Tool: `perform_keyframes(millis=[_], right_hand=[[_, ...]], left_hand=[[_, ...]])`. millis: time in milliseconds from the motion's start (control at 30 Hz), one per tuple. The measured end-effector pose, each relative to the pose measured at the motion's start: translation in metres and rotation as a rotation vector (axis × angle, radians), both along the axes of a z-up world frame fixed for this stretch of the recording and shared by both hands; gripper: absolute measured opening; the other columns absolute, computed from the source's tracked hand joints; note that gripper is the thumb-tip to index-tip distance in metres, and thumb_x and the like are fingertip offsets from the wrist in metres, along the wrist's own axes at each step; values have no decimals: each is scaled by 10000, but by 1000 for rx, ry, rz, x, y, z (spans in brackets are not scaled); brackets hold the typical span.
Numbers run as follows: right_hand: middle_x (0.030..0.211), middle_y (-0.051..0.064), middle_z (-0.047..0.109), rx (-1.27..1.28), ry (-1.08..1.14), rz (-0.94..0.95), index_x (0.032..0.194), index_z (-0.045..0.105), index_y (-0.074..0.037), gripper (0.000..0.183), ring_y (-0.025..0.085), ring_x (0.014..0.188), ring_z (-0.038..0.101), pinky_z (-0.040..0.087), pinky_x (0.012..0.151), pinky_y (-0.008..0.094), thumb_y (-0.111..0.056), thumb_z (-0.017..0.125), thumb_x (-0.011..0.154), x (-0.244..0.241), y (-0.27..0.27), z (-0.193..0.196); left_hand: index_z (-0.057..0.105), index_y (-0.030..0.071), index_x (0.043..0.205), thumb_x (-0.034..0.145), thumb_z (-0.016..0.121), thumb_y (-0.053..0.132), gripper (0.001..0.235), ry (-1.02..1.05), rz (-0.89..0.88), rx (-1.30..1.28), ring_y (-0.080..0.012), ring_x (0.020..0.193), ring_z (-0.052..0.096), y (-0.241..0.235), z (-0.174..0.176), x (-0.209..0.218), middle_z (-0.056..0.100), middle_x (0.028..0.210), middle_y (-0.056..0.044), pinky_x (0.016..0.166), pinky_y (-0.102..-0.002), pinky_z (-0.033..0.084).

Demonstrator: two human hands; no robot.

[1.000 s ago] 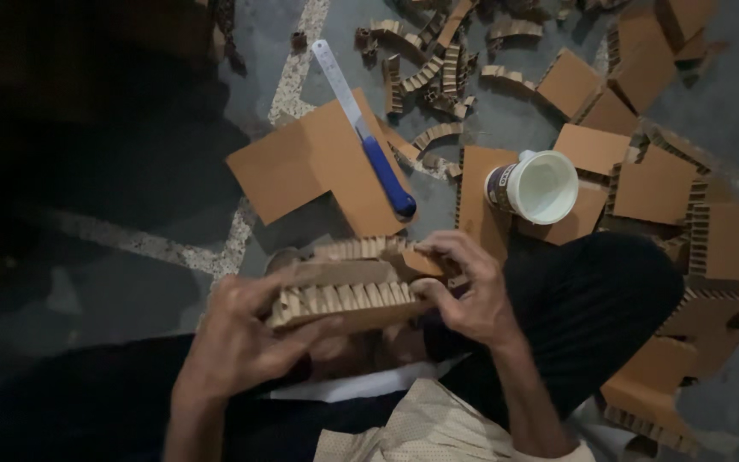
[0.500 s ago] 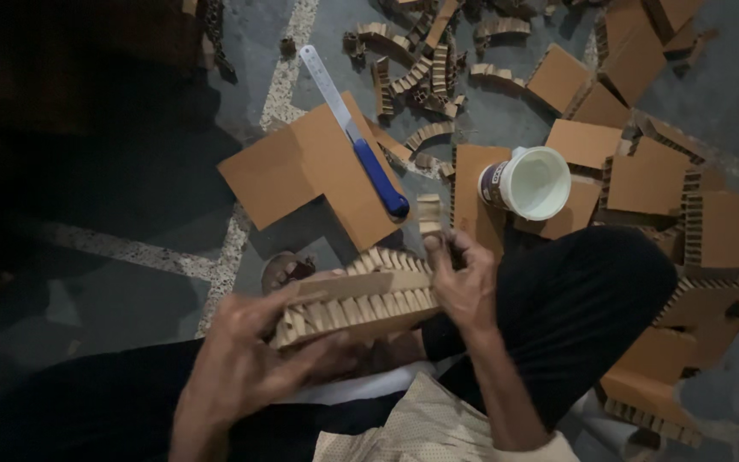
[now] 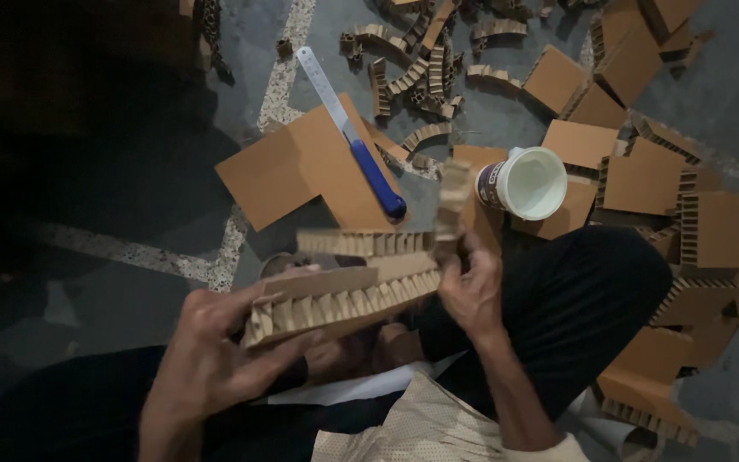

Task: The person sits on the floor and uses a utility knife and a ruler to cut a piece of corrugated cardboard into smaller strips. They repeatedly measure, score, and snap the cardboard, separating the cut pieces by hand.

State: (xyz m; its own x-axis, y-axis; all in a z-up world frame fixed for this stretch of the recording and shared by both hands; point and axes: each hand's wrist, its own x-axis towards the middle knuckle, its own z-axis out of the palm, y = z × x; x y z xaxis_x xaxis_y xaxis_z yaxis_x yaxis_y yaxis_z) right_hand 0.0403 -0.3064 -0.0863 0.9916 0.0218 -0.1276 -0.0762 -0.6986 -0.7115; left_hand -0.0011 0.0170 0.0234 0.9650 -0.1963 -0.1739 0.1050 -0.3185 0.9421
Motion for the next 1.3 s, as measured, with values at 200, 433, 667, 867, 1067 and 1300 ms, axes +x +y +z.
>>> perform_keyframes(millis=[200,433,667,867,1067,1300], right_hand=[[977,193,760,48,87,-181,1172,646,51,292,308,821,768,616,767,422,-48,549,915,37,8,25],[1355,425,469,-37,-510,350,1456,300,148,950,451,1232,533,492,990,487,-246,831,774,38,36,97],[993,109,748,409,190,400,1179,652,28,521,177,841,740,618,742,302,-151,892,752,12,51,80],[1074,114,738,907,241,93,1206,617,65,426,178,966,722,605,864,304,-7,811,834,1,37,62],[1119,106,716,1109,546,-49,1285,584,34,405,168,994,716,590,873,311,-155,671,937,-10,36,47],[1086,119,711,1290,726,-117,1312,559,51,415,164,937,718,589,798,308,-226,624,1010,-3,35,38]], left_hand=[[726,30,1219,727,816,163,517,18,61,-32,-225,742,851,4,15,5,822,887,-155,648,-343,661],[696,38,1174,717,815,197,498,72,-284,107,-219,778,807,-7,34,51,809,945,-123,747,-344,655],[676,22,1223,750,840,272,559,-181,-184,261,-248,845,723,-29,43,57,739,942,-115,798,-376,612],[677,-16,1193,758,845,314,572,23,308,-1,-234,920,720,-48,2,9,681,1013,-157,751,-389,630],[700,17,1170,846,739,236,393,214,244,-223,-185,746,797,-55,-15,-17,811,883,-116,643,-309,644],[686,-24,1094,887,723,195,303,43,294,-196,-181,752,793,-57,-12,-18,789,866,-126,635,-290,638]])
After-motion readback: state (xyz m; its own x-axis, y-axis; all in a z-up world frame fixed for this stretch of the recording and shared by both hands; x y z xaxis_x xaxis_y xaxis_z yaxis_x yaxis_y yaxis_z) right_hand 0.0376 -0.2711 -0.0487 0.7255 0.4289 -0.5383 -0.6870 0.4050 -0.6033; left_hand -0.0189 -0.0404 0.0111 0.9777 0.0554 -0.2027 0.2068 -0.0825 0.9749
